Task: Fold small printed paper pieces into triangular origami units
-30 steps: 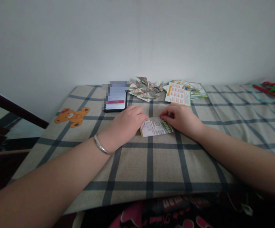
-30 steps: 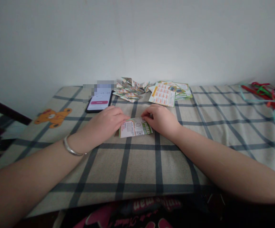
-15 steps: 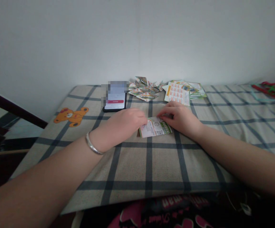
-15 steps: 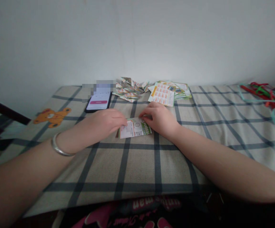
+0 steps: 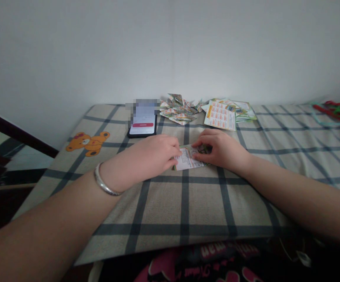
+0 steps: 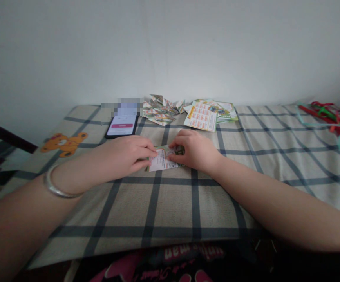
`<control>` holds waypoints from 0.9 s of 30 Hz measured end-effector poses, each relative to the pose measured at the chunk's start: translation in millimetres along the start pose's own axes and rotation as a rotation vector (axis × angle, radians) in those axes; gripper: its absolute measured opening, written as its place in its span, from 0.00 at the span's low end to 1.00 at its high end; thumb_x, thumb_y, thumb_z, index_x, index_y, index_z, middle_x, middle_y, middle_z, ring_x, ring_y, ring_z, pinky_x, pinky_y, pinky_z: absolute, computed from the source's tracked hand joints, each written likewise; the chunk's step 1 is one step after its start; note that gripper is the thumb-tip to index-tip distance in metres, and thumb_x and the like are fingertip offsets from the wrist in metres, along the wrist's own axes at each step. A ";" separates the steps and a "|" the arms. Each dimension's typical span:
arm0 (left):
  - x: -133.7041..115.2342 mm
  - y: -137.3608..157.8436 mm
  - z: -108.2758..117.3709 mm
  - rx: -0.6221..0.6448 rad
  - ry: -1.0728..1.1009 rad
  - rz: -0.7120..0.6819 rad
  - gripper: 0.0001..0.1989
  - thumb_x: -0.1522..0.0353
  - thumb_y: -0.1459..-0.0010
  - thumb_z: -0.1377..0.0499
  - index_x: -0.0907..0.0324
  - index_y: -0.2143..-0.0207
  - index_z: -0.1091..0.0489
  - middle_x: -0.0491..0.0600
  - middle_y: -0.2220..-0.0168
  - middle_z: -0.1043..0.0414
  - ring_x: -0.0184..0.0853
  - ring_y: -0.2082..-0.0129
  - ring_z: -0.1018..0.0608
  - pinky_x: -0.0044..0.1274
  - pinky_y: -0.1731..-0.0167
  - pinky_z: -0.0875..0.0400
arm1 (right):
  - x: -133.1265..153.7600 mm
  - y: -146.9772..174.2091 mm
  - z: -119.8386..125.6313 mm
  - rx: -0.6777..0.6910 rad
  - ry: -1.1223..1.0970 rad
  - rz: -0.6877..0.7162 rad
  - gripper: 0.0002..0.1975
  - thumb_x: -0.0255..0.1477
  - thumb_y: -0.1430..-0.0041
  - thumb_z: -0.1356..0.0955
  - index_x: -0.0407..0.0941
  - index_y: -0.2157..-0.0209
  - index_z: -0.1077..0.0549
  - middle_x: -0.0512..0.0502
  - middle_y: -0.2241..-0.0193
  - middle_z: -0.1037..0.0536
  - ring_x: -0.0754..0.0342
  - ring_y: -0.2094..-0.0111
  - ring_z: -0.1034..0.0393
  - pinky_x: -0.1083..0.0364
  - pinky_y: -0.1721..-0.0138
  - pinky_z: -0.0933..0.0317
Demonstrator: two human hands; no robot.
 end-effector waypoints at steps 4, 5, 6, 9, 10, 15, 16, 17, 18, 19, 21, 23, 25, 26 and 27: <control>0.0 2.3 0.4 -0.012 0.006 -0.002 0.10 0.67 0.41 0.40 0.59 0.59 0.24 0.49 0.59 0.25 0.37 0.58 0.24 0.30 0.54 0.30 | 5.1 1.0 0.6 0.000 0.064 -0.007 0.14 0.40 0.45 0.29 0.45 0.62 0.22 0.45 0.63 0.24 0.50 0.61 0.30 0.53 0.61 0.38; 0.1 2.6 0.1 -0.011 0.004 0.000 0.10 0.67 0.41 0.40 0.60 0.59 0.24 0.49 0.59 0.25 0.37 0.58 0.24 0.30 0.55 0.30 | 6.5 1.2 0.9 0.001 0.081 -0.008 0.14 0.40 0.46 0.29 0.45 0.62 0.22 0.45 0.63 0.24 0.50 0.60 0.30 0.53 0.61 0.38; 0.2 2.8 -0.4 -0.008 0.003 0.001 0.10 0.66 0.41 0.40 0.60 0.59 0.24 0.49 0.59 0.25 0.37 0.58 0.24 0.30 0.55 0.30 | 7.8 1.4 1.2 0.001 0.097 -0.010 0.15 0.40 0.46 0.28 0.45 0.62 0.22 0.45 0.63 0.24 0.49 0.60 0.30 0.53 0.61 0.38; 0.5 3.5 -1.6 0.006 0.001 0.005 0.11 0.65 0.41 0.40 0.59 0.57 0.25 0.50 0.59 0.25 0.37 0.59 0.24 0.30 0.56 0.30 | 10.4 1.7 1.6 0.003 0.128 -0.017 0.16 0.41 0.48 0.28 0.45 0.62 0.22 0.45 0.63 0.24 0.48 0.60 0.30 0.52 0.62 0.38; 0.7 3.7 -1.7 0.007 0.001 0.006 0.12 0.65 0.41 0.40 0.59 0.57 0.25 0.49 0.58 0.26 0.37 0.59 0.24 0.30 0.57 0.30 | 10.7 1.8 1.6 0.001 0.133 -0.018 0.16 0.42 0.48 0.28 0.45 0.62 0.22 0.45 0.63 0.25 0.48 0.60 0.30 0.52 0.62 0.38; 1.3 4.1 0.2 0.007 0.008 0.012 0.12 0.64 0.42 0.39 0.59 0.56 0.25 0.50 0.57 0.26 0.38 0.58 0.24 0.29 0.56 0.30 | 9.9 2.1 0.9 -0.008 0.155 -0.005 0.17 0.43 0.48 0.28 0.46 0.62 0.23 0.45 0.63 0.25 0.48 0.60 0.30 0.52 0.62 0.39; 1.1 4.1 0.6 0.009 0.013 0.011 0.12 0.64 0.42 0.39 0.59 0.56 0.25 0.50 0.57 0.26 0.37 0.58 0.24 0.29 0.56 0.30 | 9.6 2.2 0.8 -0.010 0.161 -0.003 0.17 0.43 0.48 0.28 0.46 0.62 0.22 0.45 0.63 0.25 0.48 0.60 0.30 0.52 0.62 0.39; 0.8 4.2 0.9 0.012 0.017 0.010 0.12 0.64 0.42 0.39 0.59 0.56 0.25 0.50 0.57 0.26 0.37 0.58 0.24 0.29 0.56 0.30 | 9.2 2.3 0.8 -0.013 0.167 -0.001 0.17 0.43 0.48 0.28 0.46 0.62 0.22 0.44 0.63 0.25 0.48 0.61 0.30 0.52 0.62 0.39; 0.3 4.5 1.1 0.015 0.019 0.008 0.12 0.64 0.41 0.40 0.59 0.56 0.25 0.50 0.57 0.26 0.37 0.58 0.24 0.29 0.56 0.30 | 8.9 2.3 0.6 -0.017 0.170 0.004 0.17 0.43 0.48 0.28 0.45 0.62 0.22 0.44 0.63 0.25 0.48 0.61 0.30 0.52 0.62 0.38; -0.2 4.8 1.2 0.016 0.018 0.008 0.12 0.64 0.41 0.40 0.59 0.56 0.25 0.50 0.57 0.26 0.37 0.58 0.24 0.29 0.56 0.30 | 8.8 2.2 0.4 -0.020 0.170 0.016 0.17 0.43 0.48 0.28 0.45 0.62 0.22 0.43 0.63 0.25 0.48 0.61 0.31 0.52 0.62 0.38; -1.0 5.8 1.3 0.009 0.008 0.014 0.13 0.64 0.42 0.40 0.59 0.56 0.25 0.50 0.57 0.26 0.38 0.58 0.24 0.29 0.56 0.29 | 9.6 2.0 -0.5 -0.026 0.155 0.068 0.17 0.42 0.47 0.28 0.43 0.62 0.22 0.42 0.63 0.25 0.47 0.61 0.31 0.51 0.60 0.38; -1.5 6.5 1.1 -0.004 0.002 0.022 0.13 0.65 0.42 0.40 0.59 0.55 0.26 0.50 0.56 0.27 0.38 0.57 0.24 0.30 0.55 0.29 | 12.0 2.0 -1.5 -0.024 0.120 0.145 0.15 0.40 0.44 0.29 0.43 0.62 0.22 0.42 0.62 0.25 0.48 0.60 0.31 0.51 0.58 0.37; -1.6 6.7 0.7 -0.011 0.008 0.019 0.12 0.65 0.42 0.40 0.59 0.56 0.26 0.49 0.56 0.27 0.37 0.57 0.24 0.29 0.55 0.30 | 16.2 2.9 -2.4 0.002 0.058 0.240 0.11 0.36 0.40 0.32 0.43 0.62 0.22 0.42 0.62 0.23 0.49 0.59 0.31 0.51 0.56 0.38; -1.7 6.5 0.5 -0.010 0.013 0.013 0.12 0.66 0.42 0.40 0.59 0.57 0.25 0.49 0.56 0.27 0.37 0.57 0.24 0.29 0.55 0.30 | 19.1 3.8 -2.7 0.026 0.024 0.293 0.10 0.33 0.38 0.33 0.44 0.61 0.22 0.43 0.61 0.23 0.50 0.58 0.31 0.51 0.56 0.38; -1.7 6.3 0.5 -0.008 0.015 0.008 0.11 0.66 0.42 0.40 0.59 0.58 0.25 0.49 0.57 0.27 0.37 0.57 0.24 0.29 0.55 0.30 | 22.1 5.0 -2.7 0.053 -0.007 0.345 0.09 0.31 0.37 0.34 0.45 0.60 0.22 0.43 0.60 0.22 0.51 0.58 0.31 0.52 0.55 0.38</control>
Point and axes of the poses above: each hand's wrist, its own y-axis away from the middle knuckle, its own z-axis out of the back of the hand, x = y × z, the point moved 4 cm from there along -y, towards the middle knuckle
